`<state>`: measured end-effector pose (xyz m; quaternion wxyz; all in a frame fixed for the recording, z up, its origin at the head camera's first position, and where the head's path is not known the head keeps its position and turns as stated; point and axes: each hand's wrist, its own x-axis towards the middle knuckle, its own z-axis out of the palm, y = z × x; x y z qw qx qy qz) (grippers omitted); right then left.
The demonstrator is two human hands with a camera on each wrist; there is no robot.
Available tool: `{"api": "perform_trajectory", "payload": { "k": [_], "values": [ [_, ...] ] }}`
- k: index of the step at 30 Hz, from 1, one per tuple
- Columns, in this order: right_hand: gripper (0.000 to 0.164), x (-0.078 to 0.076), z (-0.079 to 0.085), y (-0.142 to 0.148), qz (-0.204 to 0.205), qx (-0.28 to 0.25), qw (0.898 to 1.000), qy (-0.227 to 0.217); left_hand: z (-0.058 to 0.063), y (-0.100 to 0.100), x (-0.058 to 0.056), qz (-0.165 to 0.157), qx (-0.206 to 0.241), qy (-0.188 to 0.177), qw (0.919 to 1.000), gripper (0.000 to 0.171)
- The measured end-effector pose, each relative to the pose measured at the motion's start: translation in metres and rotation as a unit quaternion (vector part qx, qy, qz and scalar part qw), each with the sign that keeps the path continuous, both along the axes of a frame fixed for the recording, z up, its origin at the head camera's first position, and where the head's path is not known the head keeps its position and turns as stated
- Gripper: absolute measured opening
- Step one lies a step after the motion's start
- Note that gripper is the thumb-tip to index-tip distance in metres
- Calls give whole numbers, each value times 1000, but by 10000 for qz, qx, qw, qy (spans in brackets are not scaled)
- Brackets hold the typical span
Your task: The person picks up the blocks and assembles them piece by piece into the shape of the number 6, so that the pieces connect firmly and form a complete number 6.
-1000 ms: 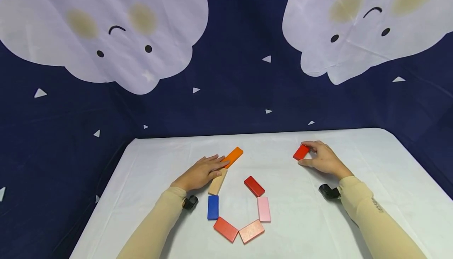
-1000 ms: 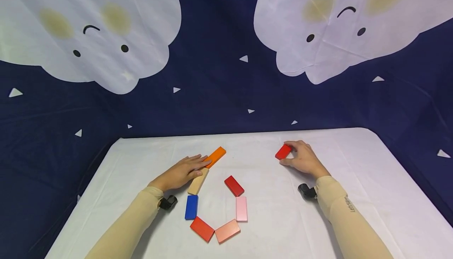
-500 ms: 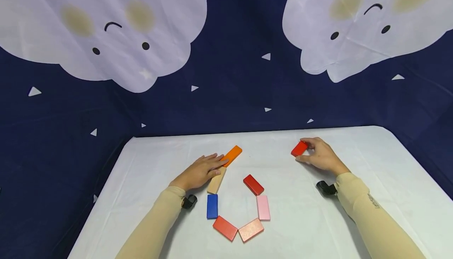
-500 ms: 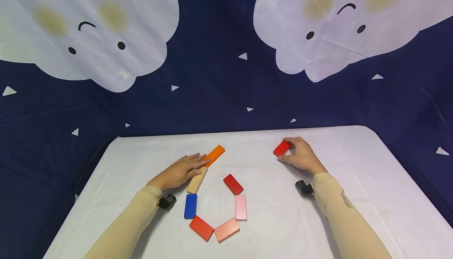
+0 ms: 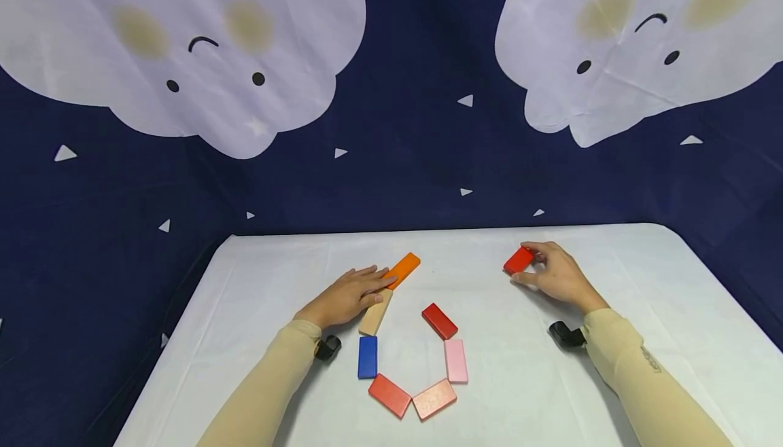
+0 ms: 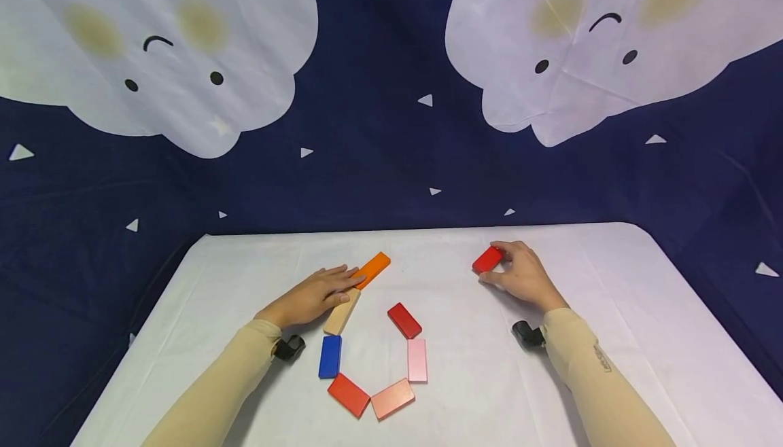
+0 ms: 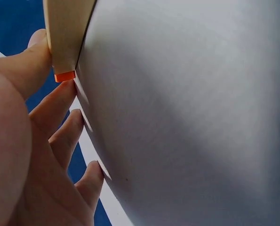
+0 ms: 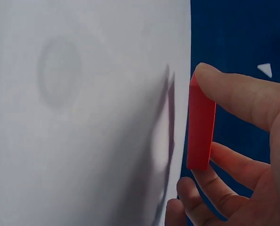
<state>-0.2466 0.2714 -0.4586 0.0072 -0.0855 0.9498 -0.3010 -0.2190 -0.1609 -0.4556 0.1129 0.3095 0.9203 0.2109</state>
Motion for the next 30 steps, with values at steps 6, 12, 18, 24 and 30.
{"api": "perform_trajectory", "payload": {
  "k": [6,12,18,24,30],
  "values": [
    [77,7,7,-9,56,-19,9997,231,0,3,0,49,-7,21,10000,49],
    [78,13,13,-23,61,-144,9997,204,2,3,0,4,1,2,10000,49],
    [77,20,15,-40,203,-288,9989,313,2,1,1,-8,-9,5,10000,49],
    [74,27,16,-53,311,-335,9979,451,0,3,0,-57,-8,28,10000,49],
    [74,32,18,-69,480,-337,9968,540,-1,2,0,-10,21,48,10000,49]
  ]
}}
